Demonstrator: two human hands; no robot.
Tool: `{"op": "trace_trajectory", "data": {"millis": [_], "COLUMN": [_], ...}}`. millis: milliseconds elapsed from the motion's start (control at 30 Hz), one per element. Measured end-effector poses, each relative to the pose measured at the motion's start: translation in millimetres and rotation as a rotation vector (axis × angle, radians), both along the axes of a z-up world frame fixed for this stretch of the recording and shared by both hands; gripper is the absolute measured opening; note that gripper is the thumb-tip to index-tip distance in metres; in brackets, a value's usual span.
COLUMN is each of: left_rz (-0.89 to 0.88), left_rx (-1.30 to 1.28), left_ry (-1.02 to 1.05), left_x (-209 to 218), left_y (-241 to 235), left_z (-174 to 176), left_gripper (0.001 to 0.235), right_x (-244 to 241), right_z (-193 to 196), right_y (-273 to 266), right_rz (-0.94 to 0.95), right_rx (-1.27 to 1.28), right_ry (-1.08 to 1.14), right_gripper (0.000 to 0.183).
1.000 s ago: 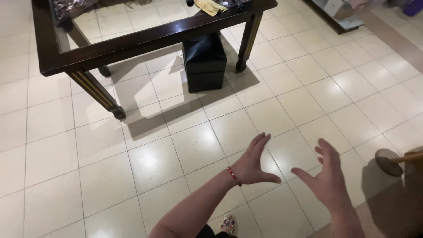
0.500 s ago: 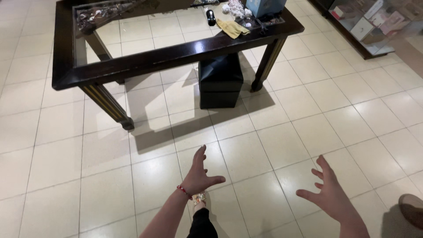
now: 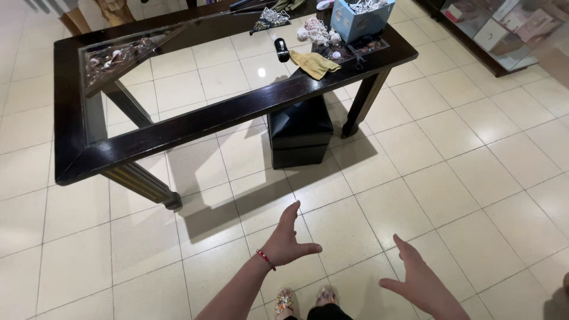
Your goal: The person places a wrapped package of fabric onto a shelf and then returns to a glass table. They pick up tangled white yarn, untangle it, and wind it into a neat ball by hand. The person then places the finished yarn ball on the table.
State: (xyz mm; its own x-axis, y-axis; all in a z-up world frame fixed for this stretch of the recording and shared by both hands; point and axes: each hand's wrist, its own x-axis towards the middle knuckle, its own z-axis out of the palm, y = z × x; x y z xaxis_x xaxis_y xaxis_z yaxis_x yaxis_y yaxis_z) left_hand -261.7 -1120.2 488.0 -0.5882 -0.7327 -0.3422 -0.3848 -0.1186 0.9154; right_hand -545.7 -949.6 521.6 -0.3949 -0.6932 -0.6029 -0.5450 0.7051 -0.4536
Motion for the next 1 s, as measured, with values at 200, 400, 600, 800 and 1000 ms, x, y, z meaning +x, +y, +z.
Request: {"op": "trace_trajectory", "data": {"millis": [200,400,600,800,1000], "left_rz": [-0.138,-0.103,-0.12,-0.13,-0.068], "left_rx": [0.03,0.019,-0.022,-0.151,-0.06], "left_ry": [-0.138,-0.178,-0.319,-0.314,-0.453], "left_x": [-30.5,-76.9,-143.5,-179.6,-171.2], "left_y": [-52.5,-138.0,-227.4,-294.4,-368.7], "left_z": [5.3,0.2,10.1,3.3,-7.6], "left_gripper": [0.127,0.116,0.105,0.096,0.097], "right_x": [-35.7,-91.1,-140.2,-176.7,-189.0], "right_z": [-38.0,-74.3,-24.7,0.2,-23.2], "right_y": [-53.0,-145.4,-261.9,-356.5,-412.4], "right_rz": [0.148,0.333,0.44,0.434,0.491], "right_rx": [0.13,0.24,0.218,0.19,0.24], "right_ry": [0.033,0.111,0.093,0.092,0.036], "right_gripper": [0.109,0.098,0.087,0.084,0.081]}}
